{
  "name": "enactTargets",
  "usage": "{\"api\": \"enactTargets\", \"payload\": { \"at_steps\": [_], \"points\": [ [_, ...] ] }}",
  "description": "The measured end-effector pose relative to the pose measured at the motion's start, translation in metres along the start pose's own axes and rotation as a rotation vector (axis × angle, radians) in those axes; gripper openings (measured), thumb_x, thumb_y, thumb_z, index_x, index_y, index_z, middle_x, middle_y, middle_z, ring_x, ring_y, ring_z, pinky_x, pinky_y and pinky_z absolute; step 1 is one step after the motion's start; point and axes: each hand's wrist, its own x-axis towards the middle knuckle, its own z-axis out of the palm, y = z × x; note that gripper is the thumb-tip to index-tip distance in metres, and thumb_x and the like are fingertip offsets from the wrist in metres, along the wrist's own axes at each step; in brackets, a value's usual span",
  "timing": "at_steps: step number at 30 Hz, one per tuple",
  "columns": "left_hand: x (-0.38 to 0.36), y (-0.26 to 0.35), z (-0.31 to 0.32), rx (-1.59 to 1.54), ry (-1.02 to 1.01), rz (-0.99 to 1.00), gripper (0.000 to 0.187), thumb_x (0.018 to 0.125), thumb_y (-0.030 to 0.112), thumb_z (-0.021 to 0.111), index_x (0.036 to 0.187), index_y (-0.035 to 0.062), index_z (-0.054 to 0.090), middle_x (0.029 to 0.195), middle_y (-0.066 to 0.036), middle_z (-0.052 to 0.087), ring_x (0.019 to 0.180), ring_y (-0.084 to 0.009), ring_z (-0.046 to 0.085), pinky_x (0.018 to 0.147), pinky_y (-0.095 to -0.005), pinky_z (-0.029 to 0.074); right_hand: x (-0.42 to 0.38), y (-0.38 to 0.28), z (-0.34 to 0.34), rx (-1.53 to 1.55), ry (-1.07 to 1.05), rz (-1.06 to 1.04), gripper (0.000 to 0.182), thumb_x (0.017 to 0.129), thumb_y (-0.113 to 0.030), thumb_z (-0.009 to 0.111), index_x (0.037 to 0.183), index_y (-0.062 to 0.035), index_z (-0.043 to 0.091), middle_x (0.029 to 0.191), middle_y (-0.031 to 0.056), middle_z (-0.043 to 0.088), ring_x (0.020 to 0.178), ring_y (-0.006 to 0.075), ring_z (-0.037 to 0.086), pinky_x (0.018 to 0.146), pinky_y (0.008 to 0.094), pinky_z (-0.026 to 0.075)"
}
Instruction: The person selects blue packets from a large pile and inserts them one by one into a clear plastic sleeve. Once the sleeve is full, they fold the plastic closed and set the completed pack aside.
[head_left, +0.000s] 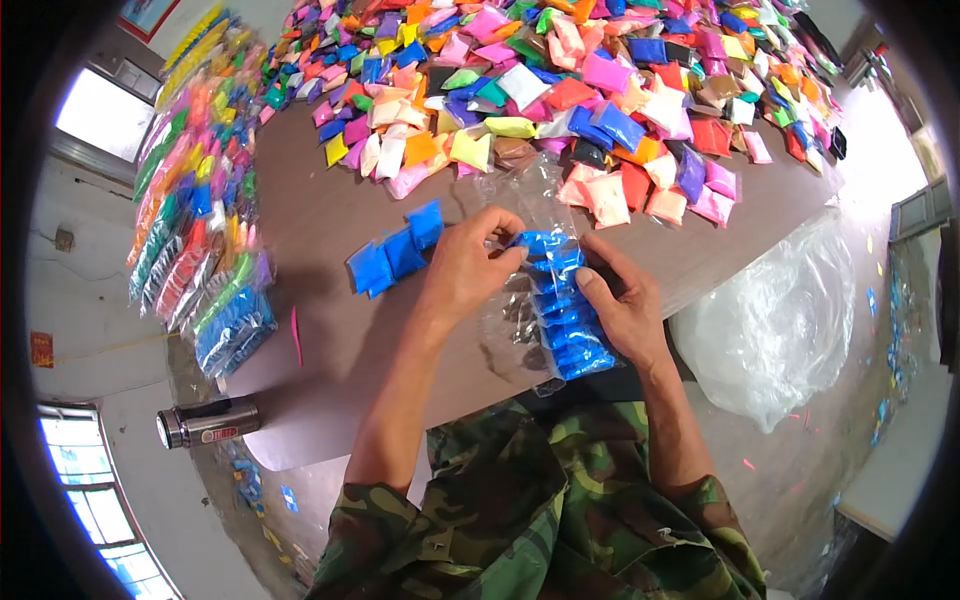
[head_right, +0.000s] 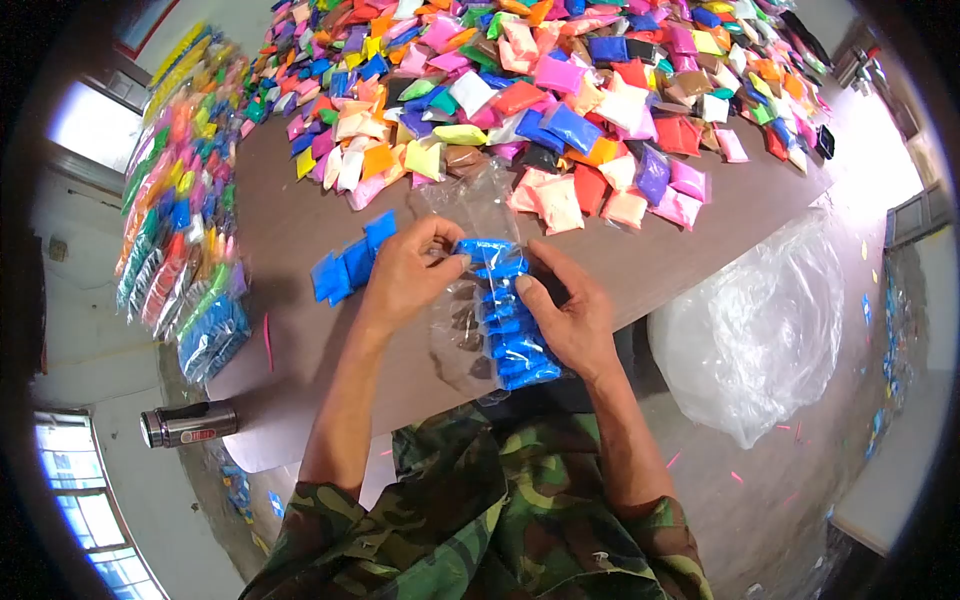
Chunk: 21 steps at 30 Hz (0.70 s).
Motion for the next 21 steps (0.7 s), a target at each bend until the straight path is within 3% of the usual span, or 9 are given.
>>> {"api": "enactTargets", "payload": {
  "at_steps": [5, 10, 14, 17, 21],
  "points": [
    [0.003, -0.017, 0.01, -0.18, -0.049, 0.007, 0.023, 0.093, -0.005, 0.074, 0.115, -0.0018, 0.069, 0.11, -0.005, 0.075, 0.103, -0.0142, 0.073, 0.092, -0.031, 0.061, 0.014, -0.005, -0.003, -0.235, -0.029, -0.11, 0.047, 0.103, -0.025, 0.072, 0.143, -0.0016, 0.067, 0.135, 0.0204, 0.073, 0.122, 0.0288, 0.072, 0.103, 0.0382, 0.055],
    [0.004, -0.005, 0.002, -0.008, -0.091, 0.009, 0.022, 0.095, -0.003, 0.073, 0.117, -0.0021, 0.071, 0.108, -0.009, 0.077, 0.1, -0.0151, 0.074, 0.089, -0.0325, 0.061, 0.029, -0.007, -0.001, -0.192, -0.046, -0.081, 0.046, 0.103, -0.027, 0.07, 0.143, -0.0045, 0.068, 0.138, 0.0214, 0.072, 0.123, 0.0331, 0.073, 0.102, 0.0408, 0.056],
    [0.009, -0.017, 0.01, 0.048, -0.125, 0.045, 0.02, 0.096, 0.0, 0.072, 0.116, -0.0019, 0.074, 0.104, -0.01, 0.078, 0.096, -0.0133, 0.075, 0.085, -0.0327, 0.061, 0.026, 0.0, -0.002, -0.234, -0.08, -0.137, 0.046, 0.103, -0.026, 0.071, 0.143, -0.0037, 0.068, 0.138, 0.0209, 0.072, 0.127, 0.0301, 0.07, 0.107, 0.04, 0.053],
    [0.008, -0.004, 0.01, 0.088, -0.117, 0.029, 0.022, 0.094, -0.001, 0.072, 0.116, -0.0015, 0.074, 0.107, -0.013, 0.079, 0.097, -0.0166, 0.077, 0.085, -0.0339, 0.061, 0.027, 0.009, -0.001, -0.141, -0.06, -0.108, 0.046, 0.103, -0.024, 0.072, 0.144, -0.0029, 0.068, 0.139, 0.0206, 0.072, 0.131, 0.0287, 0.068, 0.11, 0.039, 0.051],
    [0.004, -0.01, 0.009, 0.229, -0.055, 0.228, 0.024, 0.094, 0.0, 0.071, 0.118, 0.0001, 0.075, 0.115, -0.017, 0.078, 0.103, -0.0266, 0.078, 0.089, -0.0373, 0.061, 0.025, 0.009, -0.001, -0.141, -0.054, -0.088, 0.046, 0.103, -0.022, 0.072, 0.144, -0.0013, 0.067, 0.138, 0.0196, 0.073, 0.131, 0.0272, 0.068, 0.112, 0.0381, 0.05]
  ]
}}
